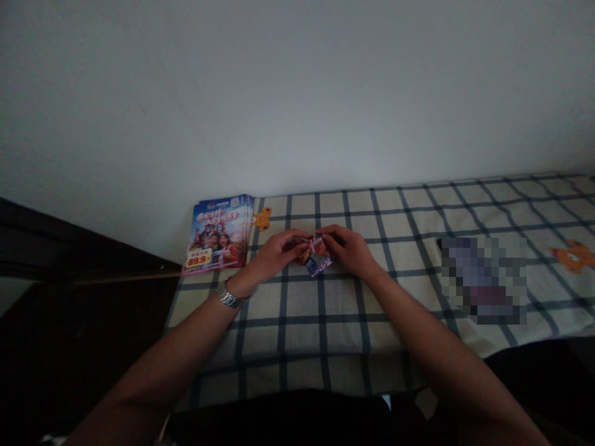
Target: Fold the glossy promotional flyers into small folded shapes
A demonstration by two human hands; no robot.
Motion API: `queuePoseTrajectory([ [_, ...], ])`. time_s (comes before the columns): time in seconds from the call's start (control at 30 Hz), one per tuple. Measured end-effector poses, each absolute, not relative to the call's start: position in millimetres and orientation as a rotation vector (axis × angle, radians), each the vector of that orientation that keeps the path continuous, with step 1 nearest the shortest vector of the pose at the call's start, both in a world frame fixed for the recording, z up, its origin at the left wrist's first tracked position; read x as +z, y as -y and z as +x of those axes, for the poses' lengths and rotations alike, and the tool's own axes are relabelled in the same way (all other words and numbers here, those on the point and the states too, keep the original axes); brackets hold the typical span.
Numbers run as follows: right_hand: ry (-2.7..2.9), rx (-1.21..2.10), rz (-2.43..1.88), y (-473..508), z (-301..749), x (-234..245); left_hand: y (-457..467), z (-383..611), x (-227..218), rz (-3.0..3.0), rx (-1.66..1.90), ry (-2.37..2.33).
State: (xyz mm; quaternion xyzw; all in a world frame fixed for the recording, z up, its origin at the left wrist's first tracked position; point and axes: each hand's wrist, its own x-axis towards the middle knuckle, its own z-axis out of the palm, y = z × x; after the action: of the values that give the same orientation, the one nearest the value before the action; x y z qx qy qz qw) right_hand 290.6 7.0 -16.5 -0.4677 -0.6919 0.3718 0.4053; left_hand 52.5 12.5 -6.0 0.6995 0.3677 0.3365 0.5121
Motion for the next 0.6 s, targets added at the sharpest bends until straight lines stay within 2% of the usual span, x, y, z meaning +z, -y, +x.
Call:
queuePoseTrajectory([
  [0.23,1.777,0.717,-1.107,-5,294,-7,-14,51,-12,1.538,0.944,-0.955],
  [0.6,1.727,0.922,-1.201,-4,289,-18,-9,50,-7,2.021,0.935,-1.21],
])
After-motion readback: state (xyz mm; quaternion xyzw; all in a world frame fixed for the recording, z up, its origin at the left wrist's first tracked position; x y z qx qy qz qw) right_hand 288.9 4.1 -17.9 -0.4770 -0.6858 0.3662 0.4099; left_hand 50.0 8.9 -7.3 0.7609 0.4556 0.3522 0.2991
